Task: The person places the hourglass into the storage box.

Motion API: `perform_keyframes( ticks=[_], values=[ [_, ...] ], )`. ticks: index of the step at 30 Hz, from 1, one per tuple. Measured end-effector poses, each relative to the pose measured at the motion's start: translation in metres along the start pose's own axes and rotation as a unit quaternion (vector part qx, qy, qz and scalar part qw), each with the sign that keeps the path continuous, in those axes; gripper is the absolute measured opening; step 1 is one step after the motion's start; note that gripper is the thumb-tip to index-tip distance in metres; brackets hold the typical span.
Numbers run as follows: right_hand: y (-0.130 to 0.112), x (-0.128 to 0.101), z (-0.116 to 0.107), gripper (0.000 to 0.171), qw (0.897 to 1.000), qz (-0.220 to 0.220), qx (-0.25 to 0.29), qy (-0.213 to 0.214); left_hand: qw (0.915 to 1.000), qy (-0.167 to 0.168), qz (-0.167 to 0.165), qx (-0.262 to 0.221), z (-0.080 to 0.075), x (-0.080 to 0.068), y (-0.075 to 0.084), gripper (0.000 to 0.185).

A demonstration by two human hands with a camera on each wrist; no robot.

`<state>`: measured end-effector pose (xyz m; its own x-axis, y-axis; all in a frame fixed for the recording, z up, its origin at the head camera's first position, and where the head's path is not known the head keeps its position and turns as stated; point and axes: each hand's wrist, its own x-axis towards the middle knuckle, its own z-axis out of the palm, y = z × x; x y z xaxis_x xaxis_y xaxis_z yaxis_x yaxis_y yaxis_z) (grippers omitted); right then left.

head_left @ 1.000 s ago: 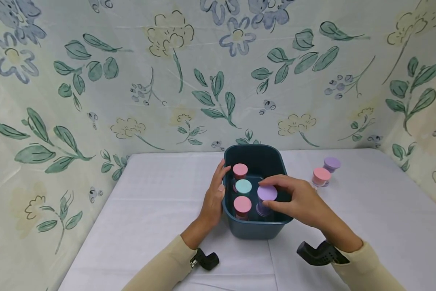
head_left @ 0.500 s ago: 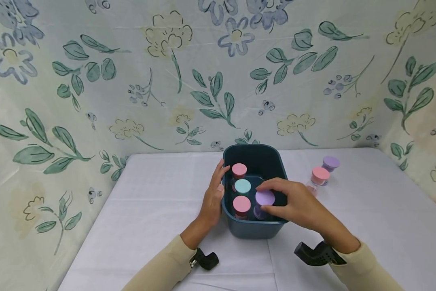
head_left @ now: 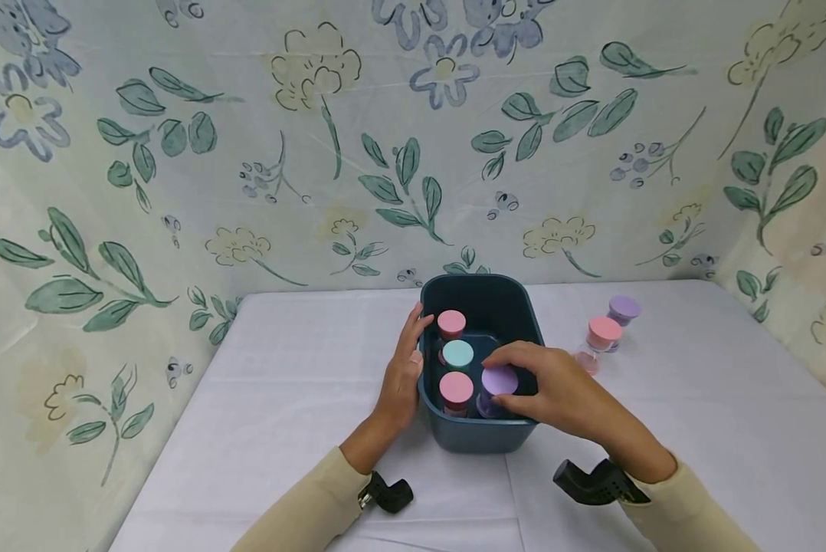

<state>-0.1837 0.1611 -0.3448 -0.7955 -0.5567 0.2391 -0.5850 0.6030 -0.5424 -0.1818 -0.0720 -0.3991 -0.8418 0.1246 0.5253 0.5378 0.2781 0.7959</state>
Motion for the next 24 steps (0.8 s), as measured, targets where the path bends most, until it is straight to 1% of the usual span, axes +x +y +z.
perform_keyframes(
  ticks=[1,5,9,12,24],
  values=[
    [0.0,0.0,0.0,0.04,1.0,0.001,-0.002,-0.001,1.0,-0.001,0.0,0.0,-0.001,0.0,0.003,0.053],
    [-0.001,0.001,0.001,0.04,1.0,0.004,0.0,-0.005,1.0,-0.004,0.001,0.006,-0.001,0.0,0.002,0.053],
    [-0.002,0.002,0.001,0.04,1.0,0.003,-0.001,-0.01,0.9999,0.002,0.011,0.009,0.004,0.0,-0.025,0.053],
    [-0.004,0.003,0.001,0.04,1.0,0.003,-0.012,-0.011,0.9997,0.007,0.02,0.012,0.008,0.0,-0.044,0.053],
    [-0.01,0.007,0.003,0.039,0.999,0.025,-0.031,-0.018,0.9994,0.01,0.032,0.007,0.007,0.0,-0.046,0.053]
  ],
)
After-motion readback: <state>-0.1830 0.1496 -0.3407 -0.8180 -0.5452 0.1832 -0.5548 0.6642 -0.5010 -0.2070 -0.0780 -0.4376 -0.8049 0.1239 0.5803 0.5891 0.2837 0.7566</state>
